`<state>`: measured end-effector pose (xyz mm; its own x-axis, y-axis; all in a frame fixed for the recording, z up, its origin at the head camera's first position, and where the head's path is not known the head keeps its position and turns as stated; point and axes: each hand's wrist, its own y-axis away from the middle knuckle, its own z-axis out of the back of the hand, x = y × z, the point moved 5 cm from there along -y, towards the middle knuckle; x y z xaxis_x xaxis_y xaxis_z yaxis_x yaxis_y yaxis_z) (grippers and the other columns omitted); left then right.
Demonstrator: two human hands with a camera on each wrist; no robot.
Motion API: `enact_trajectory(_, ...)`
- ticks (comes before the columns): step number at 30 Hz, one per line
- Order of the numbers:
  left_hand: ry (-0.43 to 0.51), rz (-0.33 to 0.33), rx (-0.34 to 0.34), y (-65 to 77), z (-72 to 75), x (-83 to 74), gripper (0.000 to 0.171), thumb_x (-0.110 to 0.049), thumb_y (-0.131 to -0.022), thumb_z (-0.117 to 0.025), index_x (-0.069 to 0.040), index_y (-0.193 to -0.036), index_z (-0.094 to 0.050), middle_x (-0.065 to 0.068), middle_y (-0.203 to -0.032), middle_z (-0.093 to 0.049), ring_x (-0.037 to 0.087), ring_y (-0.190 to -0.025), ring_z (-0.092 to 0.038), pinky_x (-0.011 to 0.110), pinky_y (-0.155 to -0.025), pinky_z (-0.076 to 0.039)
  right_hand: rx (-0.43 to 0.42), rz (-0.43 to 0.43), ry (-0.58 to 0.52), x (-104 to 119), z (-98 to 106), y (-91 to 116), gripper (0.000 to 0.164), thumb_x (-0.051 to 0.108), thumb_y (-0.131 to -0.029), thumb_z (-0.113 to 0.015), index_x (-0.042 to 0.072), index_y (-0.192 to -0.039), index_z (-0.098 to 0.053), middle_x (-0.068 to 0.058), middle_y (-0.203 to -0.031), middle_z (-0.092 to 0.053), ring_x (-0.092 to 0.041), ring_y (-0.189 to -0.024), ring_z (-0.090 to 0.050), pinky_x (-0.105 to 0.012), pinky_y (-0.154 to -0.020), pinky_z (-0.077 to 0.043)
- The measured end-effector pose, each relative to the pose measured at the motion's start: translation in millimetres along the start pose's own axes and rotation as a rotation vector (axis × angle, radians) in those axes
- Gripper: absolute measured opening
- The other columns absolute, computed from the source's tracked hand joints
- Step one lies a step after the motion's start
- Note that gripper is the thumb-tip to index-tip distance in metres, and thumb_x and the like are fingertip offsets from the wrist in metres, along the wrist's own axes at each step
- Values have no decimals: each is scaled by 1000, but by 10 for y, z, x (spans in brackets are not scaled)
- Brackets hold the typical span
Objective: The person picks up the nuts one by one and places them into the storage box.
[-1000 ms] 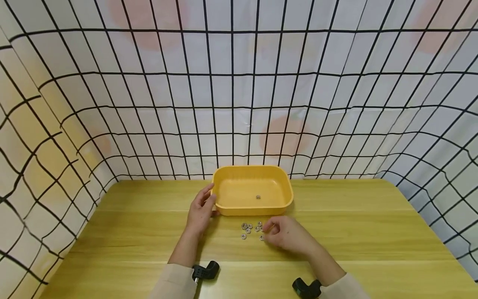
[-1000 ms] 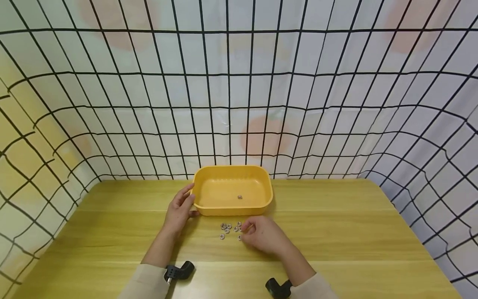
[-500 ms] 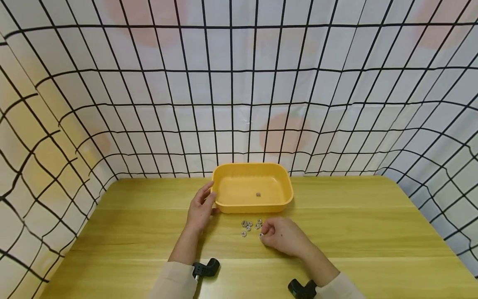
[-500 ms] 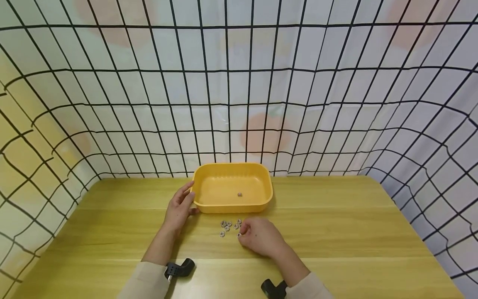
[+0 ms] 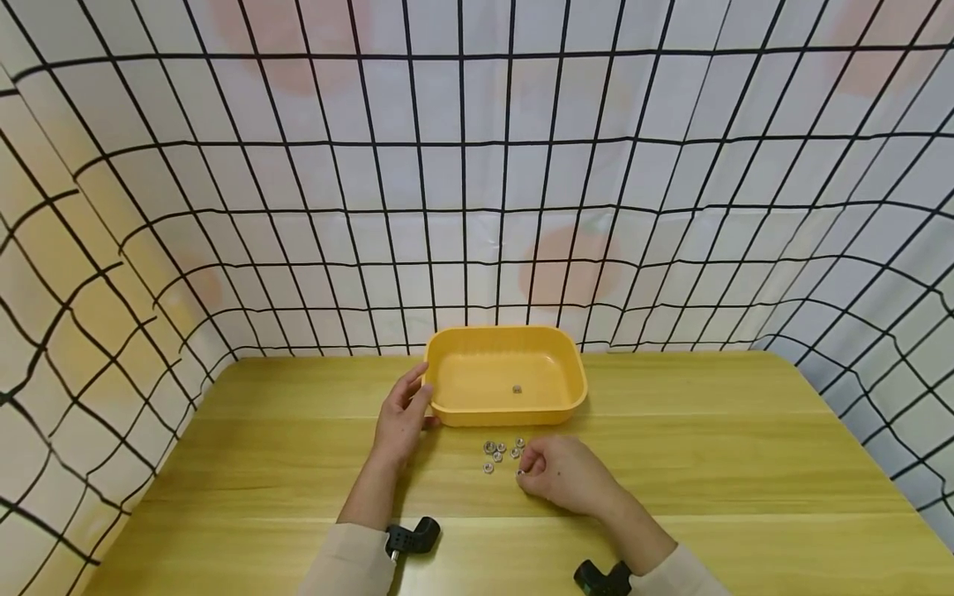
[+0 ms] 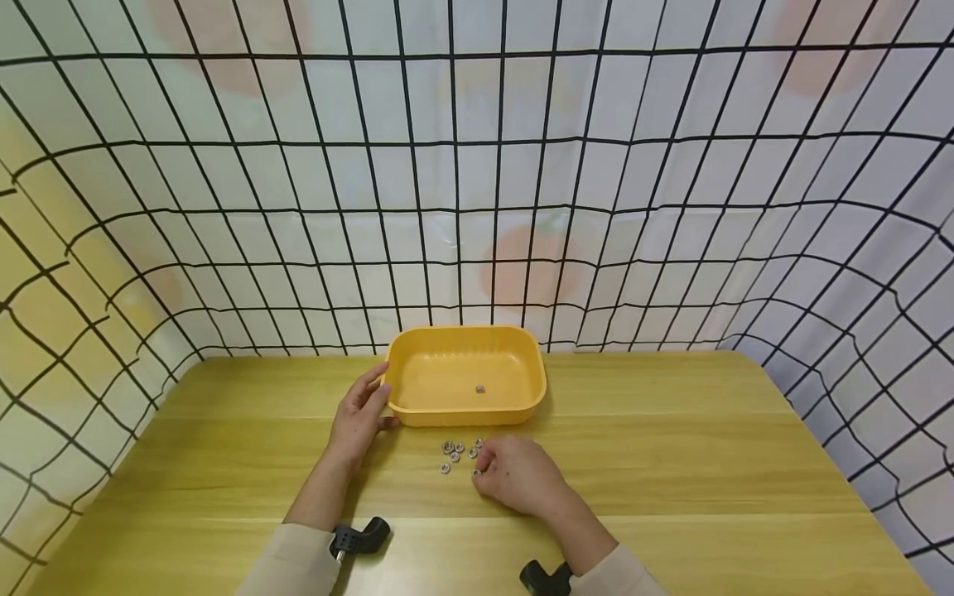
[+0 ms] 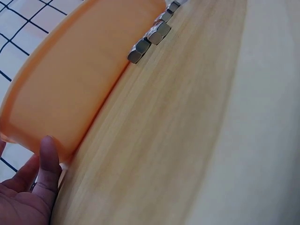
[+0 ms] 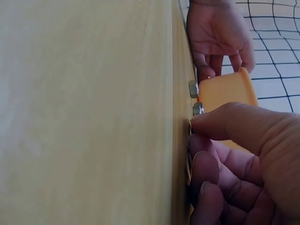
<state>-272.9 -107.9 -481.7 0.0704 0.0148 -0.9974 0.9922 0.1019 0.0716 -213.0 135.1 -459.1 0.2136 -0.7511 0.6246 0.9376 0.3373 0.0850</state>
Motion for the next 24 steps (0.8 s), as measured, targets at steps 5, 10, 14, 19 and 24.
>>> enact_trajectory(5, 7, 4, 2, 0, -5, 5, 46, -22, -105, -58, -20, -150, -52, 20, -153, -47, 27, -105, -63, 25, -69, -60, 22, -15, -55, -11, -1, 8, 12, 20, -84, -79, 20, -79, -68, 9, -65, -59, -8, -60, -54, -21, -56, -43)
enact_trajectory(10, 4, 8, -2, -10, 0, 10, 45, -21, -105, -58, -21, -150, -52, 19, -153, -46, 30, -111, -62, 24, -69, -60, 21, -18, -110, -3, 23, -2, 10, 19, -85, -77, 18, -82, -68, 7, -66, -60, -9, -58, -53, -21, -52, -42)
enact_trajectory(14, 2, 14, -3, -7, 4, 9, 46, -19, -105, -58, -21, -150, -52, 20, -153, -46, 34, -120, -60, 24, -71, -60, -2, 8, -122, 19, 61, -3, 8, 18, -86, -76, 17, -86, -68, 8, -67, -61, -8, -58, -54, -20, -51, -43)
enact_trajectory(19, -2, 11, 5, 9, -4, -7, 46, -19, -105, -58, -21, -151, -51, 20, -152, -47, 35, -120, -59, 26, -72, -60, -7, -18, -157, 41, 113, 6, 7, 18, -89, -75, 16, -91, -69, 7, -68, -62, -9, -58, -54, -20, -50, -41)
enact_trajectory(24, -5, 8, 10, 10, -13, -13, 47, -20, -105, -58, -21, -151, -51, 20, -152, -46, 35, -119, -59, 26, -72, -60, -33, -78, -203, 68, 201, 7, 7, 17, -89, -76, 16, -91, -69, 3, -71, -63, -12, -58, -53, -20, -48, -40)
